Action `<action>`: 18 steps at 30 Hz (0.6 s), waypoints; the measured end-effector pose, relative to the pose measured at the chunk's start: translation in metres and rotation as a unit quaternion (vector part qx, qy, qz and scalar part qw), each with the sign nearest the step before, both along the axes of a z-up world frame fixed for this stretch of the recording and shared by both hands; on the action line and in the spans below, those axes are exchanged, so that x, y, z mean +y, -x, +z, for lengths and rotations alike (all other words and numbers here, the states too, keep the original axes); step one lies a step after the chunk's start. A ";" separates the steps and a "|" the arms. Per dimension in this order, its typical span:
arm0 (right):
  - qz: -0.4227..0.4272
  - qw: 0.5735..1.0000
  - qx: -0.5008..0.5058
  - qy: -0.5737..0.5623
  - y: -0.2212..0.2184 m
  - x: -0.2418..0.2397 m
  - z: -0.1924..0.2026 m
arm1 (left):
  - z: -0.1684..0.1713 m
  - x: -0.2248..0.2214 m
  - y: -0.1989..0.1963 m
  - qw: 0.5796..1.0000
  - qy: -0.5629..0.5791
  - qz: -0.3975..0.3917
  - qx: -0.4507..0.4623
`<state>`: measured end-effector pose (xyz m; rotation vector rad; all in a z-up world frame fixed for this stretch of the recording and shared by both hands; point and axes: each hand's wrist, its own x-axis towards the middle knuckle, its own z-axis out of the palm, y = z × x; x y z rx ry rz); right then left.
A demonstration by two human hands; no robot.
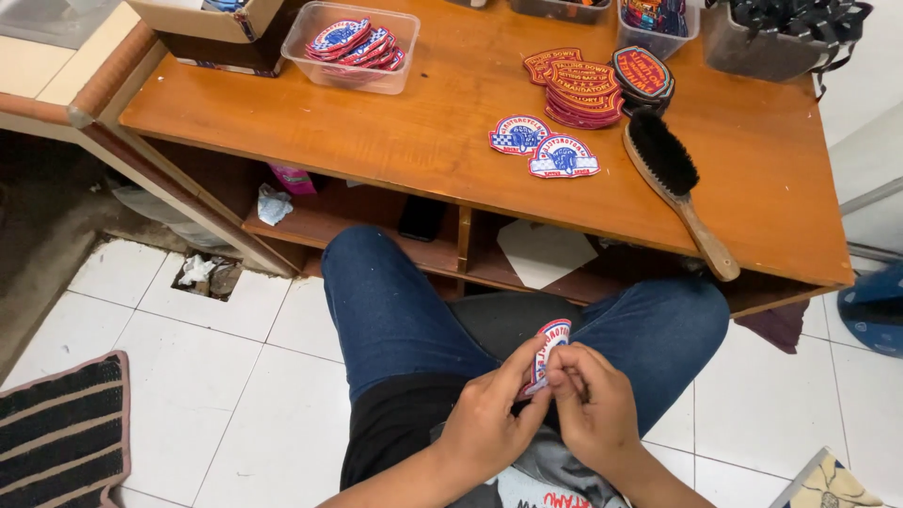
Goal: Trimming excess threads from embroidered patches using small scissors at a workstation.
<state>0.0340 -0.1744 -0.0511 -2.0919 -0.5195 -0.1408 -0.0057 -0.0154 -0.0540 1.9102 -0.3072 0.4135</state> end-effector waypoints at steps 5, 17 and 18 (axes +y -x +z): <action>0.046 0.986 0.110 -0.115 -0.003 -0.011 0.009 | 0.016 0.004 -0.001 0.996 0.079 -0.026 0.037; 0.058 0.965 -0.214 0.139 -0.016 -0.036 0.051 | 0.046 0.016 -0.007 0.934 0.259 -0.117 0.215; 0.076 0.945 -0.278 0.153 -0.018 -0.032 0.052 | 0.049 0.016 -0.007 0.925 0.271 -0.136 0.230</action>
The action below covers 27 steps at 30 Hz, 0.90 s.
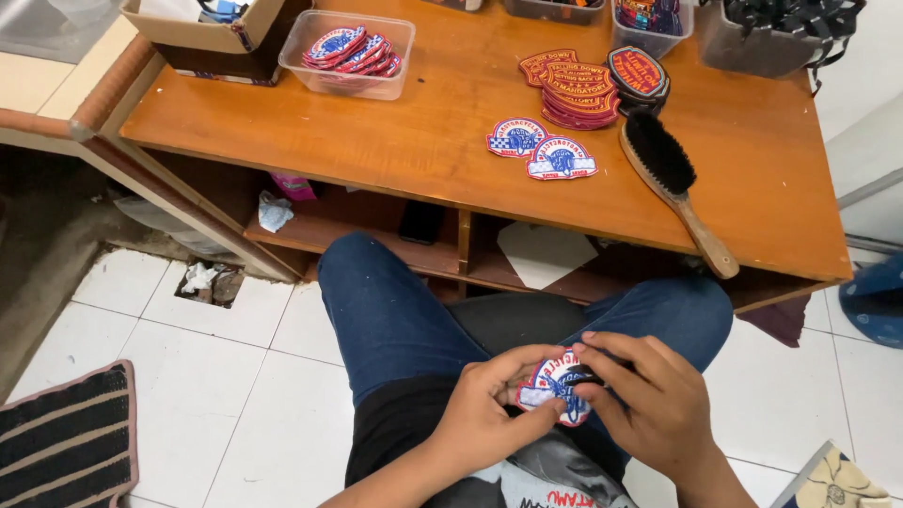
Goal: Trimming excess threads from embroidered patches using small scissors at a workstation.
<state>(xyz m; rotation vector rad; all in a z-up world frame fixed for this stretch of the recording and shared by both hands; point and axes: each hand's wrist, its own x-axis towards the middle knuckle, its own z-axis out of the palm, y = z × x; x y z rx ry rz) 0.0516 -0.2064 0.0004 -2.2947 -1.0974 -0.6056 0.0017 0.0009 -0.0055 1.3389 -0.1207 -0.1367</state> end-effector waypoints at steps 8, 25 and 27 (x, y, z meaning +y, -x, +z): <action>0.034 0.999 0.017 -0.007 0.001 0.004 0.000 | -0.006 -0.002 0.002 0.999 -0.040 0.012 -0.016; 0.054 0.998 0.029 -0.016 0.001 0.007 -0.013 | -0.016 -0.005 0.007 0.992 -0.108 0.042 -0.048; 0.050 0.998 0.031 -0.027 0.001 0.008 -0.017 | -0.016 -0.005 0.007 0.990 -0.116 0.047 -0.059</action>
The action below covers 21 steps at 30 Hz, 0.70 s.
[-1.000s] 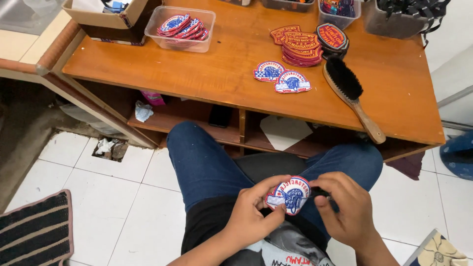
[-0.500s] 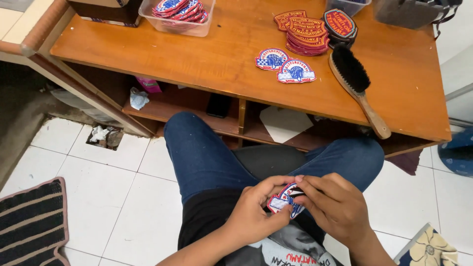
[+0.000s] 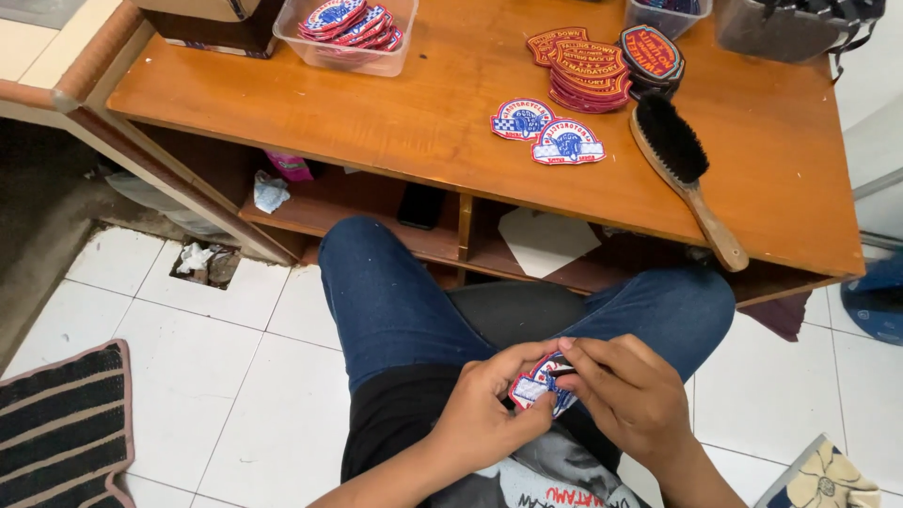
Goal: Trimming excess threads from embroidered patches using small scissors at a workstation.
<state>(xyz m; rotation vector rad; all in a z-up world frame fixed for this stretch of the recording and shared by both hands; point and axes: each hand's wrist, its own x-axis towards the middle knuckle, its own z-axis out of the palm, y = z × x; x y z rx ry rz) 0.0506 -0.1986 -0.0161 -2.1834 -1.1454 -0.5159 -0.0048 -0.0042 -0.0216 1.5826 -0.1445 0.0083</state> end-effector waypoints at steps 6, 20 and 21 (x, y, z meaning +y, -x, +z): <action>-0.023 0.999 -0.021 -0.039 0.005 0.007 -0.009 | -0.001 0.001 0.001 1.000 -0.009 0.001 0.006; -0.146 0.977 0.003 -0.155 0.002 -0.003 -0.011 | 0.003 0.000 0.002 0.999 0.032 -0.007 0.027; -0.123 0.985 -0.016 -0.122 0.000 -0.008 -0.009 | 0.009 0.004 0.000 0.997 0.069 0.003 0.045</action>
